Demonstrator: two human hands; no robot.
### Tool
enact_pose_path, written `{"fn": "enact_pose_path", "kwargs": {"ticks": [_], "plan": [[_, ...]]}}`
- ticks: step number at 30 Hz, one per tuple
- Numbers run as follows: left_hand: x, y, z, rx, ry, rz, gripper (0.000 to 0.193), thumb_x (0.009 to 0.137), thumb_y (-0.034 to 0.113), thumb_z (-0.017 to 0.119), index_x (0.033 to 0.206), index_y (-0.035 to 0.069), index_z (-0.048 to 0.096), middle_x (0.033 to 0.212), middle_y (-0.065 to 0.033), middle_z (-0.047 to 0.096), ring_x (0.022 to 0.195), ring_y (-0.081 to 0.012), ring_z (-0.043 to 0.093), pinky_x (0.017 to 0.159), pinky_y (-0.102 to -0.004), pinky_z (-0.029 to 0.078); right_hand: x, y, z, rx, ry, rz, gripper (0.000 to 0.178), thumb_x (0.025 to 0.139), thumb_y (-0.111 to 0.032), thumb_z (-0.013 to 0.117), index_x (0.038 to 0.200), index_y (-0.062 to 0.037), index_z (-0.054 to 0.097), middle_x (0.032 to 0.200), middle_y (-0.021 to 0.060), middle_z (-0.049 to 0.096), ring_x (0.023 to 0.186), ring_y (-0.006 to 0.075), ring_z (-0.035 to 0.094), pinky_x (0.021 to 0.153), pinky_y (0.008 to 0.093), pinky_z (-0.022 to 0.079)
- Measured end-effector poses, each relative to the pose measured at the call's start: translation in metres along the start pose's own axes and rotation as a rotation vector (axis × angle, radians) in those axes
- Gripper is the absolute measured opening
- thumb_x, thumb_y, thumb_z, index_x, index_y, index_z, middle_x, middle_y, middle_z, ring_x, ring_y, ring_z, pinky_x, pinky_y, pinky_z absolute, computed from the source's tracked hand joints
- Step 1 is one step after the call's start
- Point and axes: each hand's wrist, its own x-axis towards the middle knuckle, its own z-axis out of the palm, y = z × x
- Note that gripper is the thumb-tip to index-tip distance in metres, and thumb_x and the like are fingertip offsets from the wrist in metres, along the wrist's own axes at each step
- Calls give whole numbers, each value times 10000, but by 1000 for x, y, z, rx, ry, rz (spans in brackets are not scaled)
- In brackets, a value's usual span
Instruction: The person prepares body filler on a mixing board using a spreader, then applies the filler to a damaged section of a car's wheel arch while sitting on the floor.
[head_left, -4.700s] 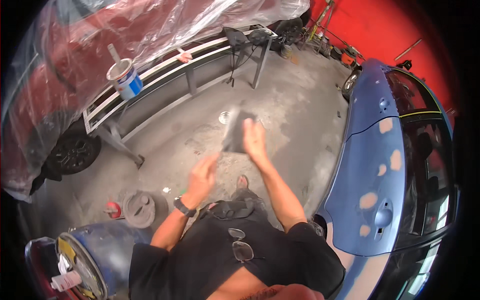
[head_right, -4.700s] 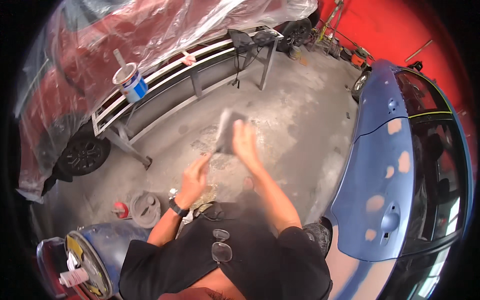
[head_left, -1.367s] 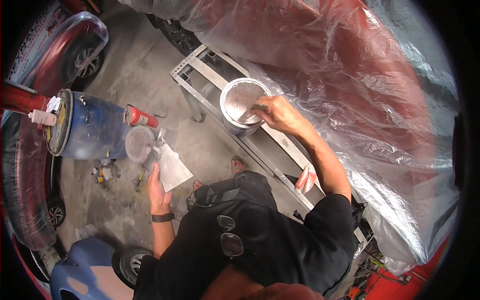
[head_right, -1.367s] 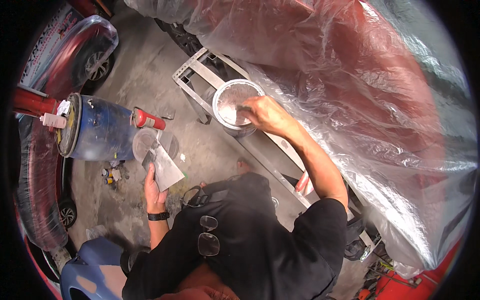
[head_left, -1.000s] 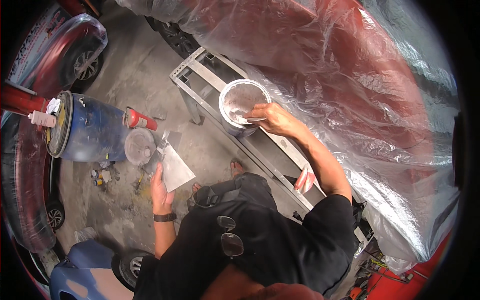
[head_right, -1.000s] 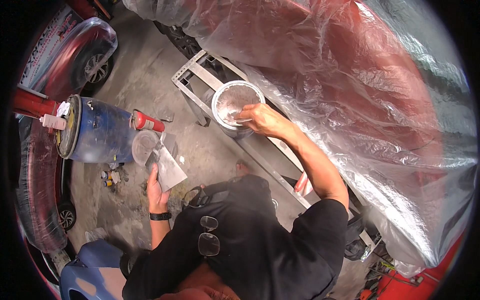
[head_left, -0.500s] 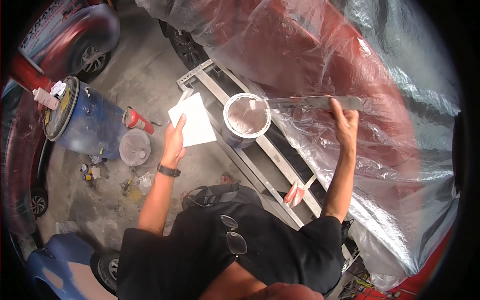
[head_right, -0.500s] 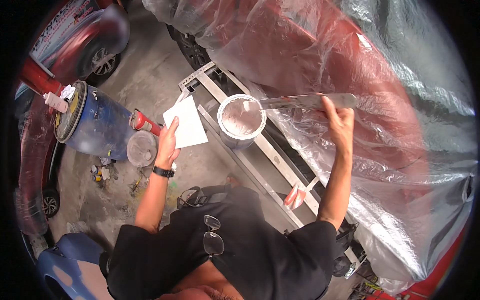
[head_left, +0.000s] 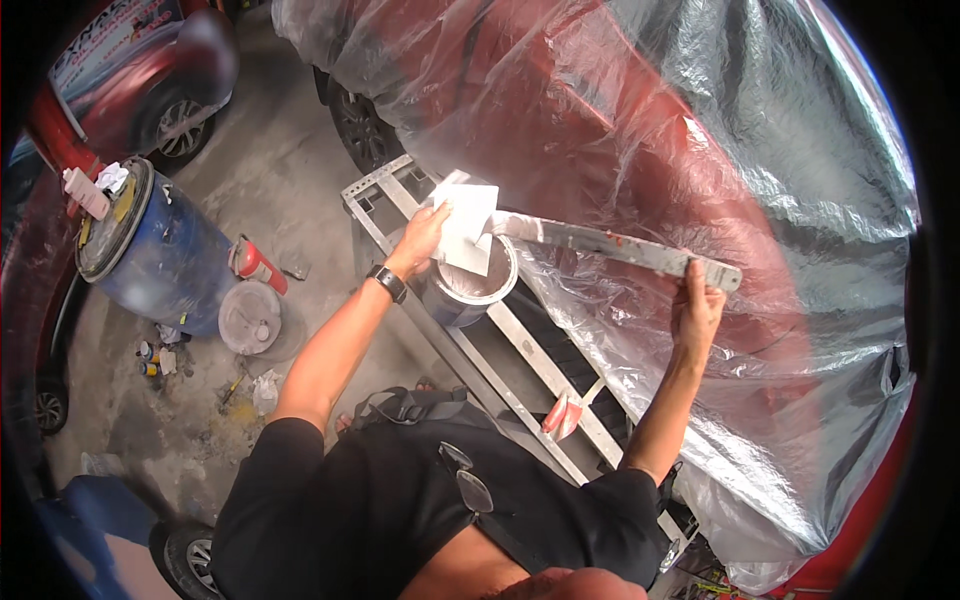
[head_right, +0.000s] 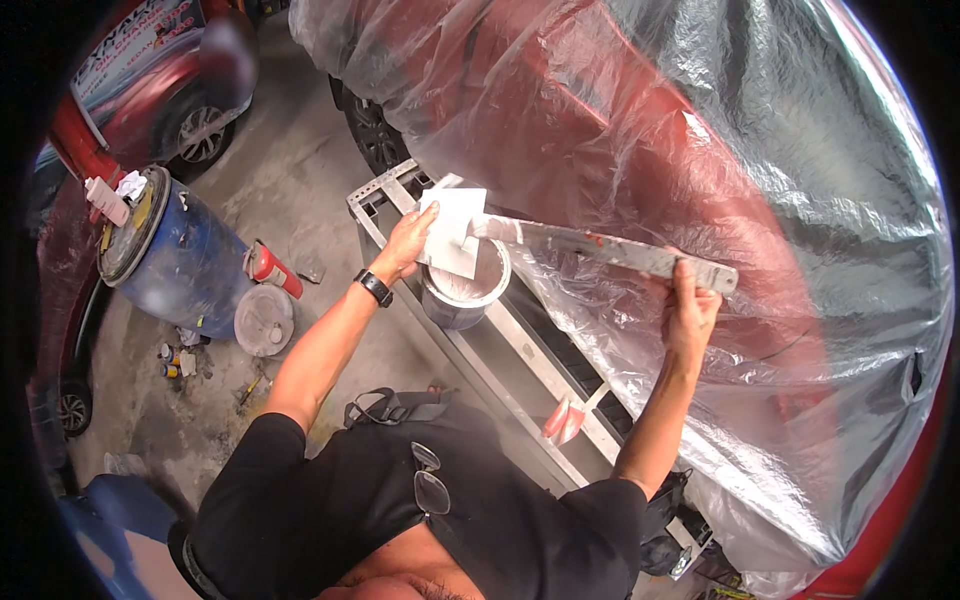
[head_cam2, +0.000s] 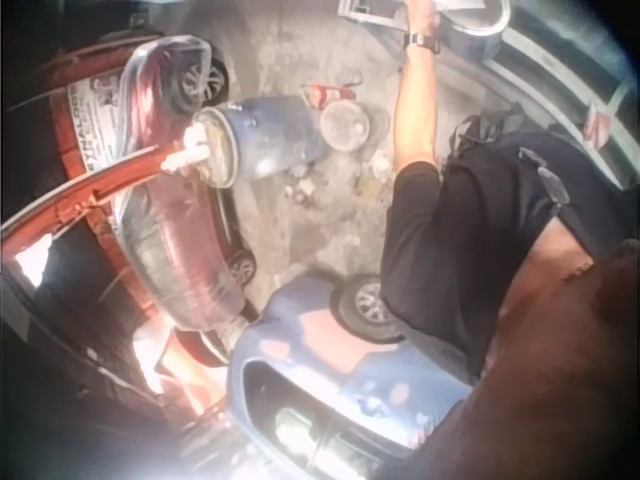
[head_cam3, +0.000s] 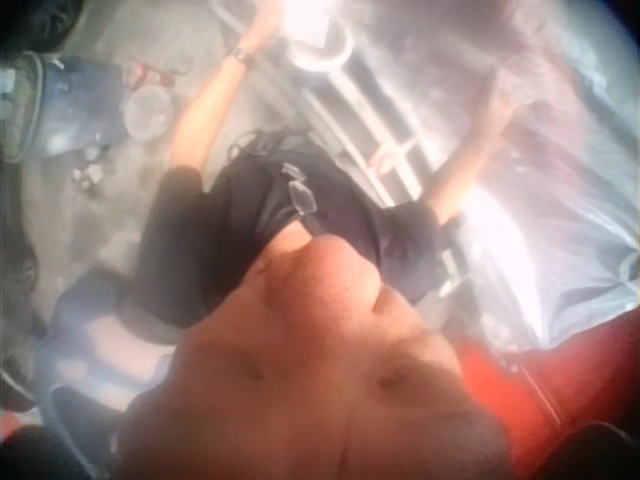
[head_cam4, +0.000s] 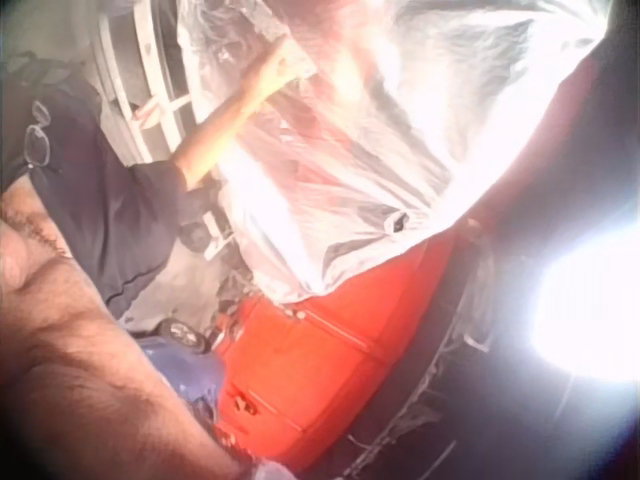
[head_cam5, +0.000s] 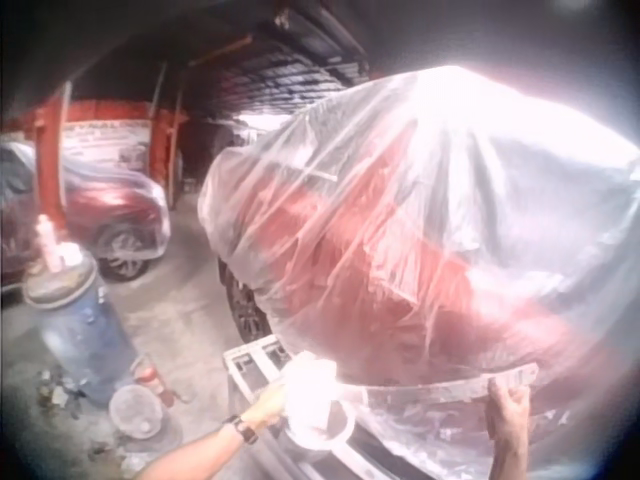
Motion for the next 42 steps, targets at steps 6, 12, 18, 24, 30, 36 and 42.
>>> {"fn": "enact_pose_path", "kwargs": {"ticks": [6,12,18,24,30,36,42], "plan": [[23,16,6,-281,-108,-256,343,1024,253,483,1191,-31,579,1115,-131,680,991,-234,681,902,-403,560,-68,26,14,-503,-212,-387,195,890,58,610,1057,23,704,1096,181,708,968,264,694,831,350,558],[51,35,-14,-235,22,-506,290,1028,192,454,1189,-22,563,1095,-137,686,937,-234,694,868,-406,587,-113,-2,60,-749,-733,-446,524,805,-398,719,1087,43,698,1127,221,675,1107,370,648,1008,446,500],[33,25,4,-198,-3,-271,343,1027,275,495,1177,-22,580,1080,-121,684,909,-212,692,822,-372,587,-95,-43,58,-883,-787,-558,382,835,-260,703,1066,44,698,1084,206,688,1061,356,670,959,419,535],[29,-16,-18,-139,84,57,459,1013,404,529,1178,-19,595,1073,-88,682,943,-173,669,859,-351,548,-80,-36,41,-491,-209,-473,199,937,-39,610,1085,86,658,1064,223,692,1009,276,673,897,380,539],[-8,2,-15,-175,158,120,486,1013,431,522,1152,-24,624,1094,-77,669,986,-139,630,886,-302,494,-57,-15,46,-364,133,-211,290,1002,-135,565,1179,82,639,1111,176,679,997,218,663,834,356,595],[-41,17,-29,-233,240,152,434,982,364,605,1197,-13,612,1123,-39,665,1008,-114,625,909,-298,495,-16,57,68,-442,-150,96,284,994,-190,594,1070,66,690,929,84,705,813,116,647,697,290,550],[-83,28,-25,-106,241,185,367,983,271,618,1235,5,605,1120,-28,669,1010,-100,621,879,-280,503,16,185,110,-794,-391,193,398,993,-332,553,960,60,618,893,271,660,850,393,678,720,446,514]]}}
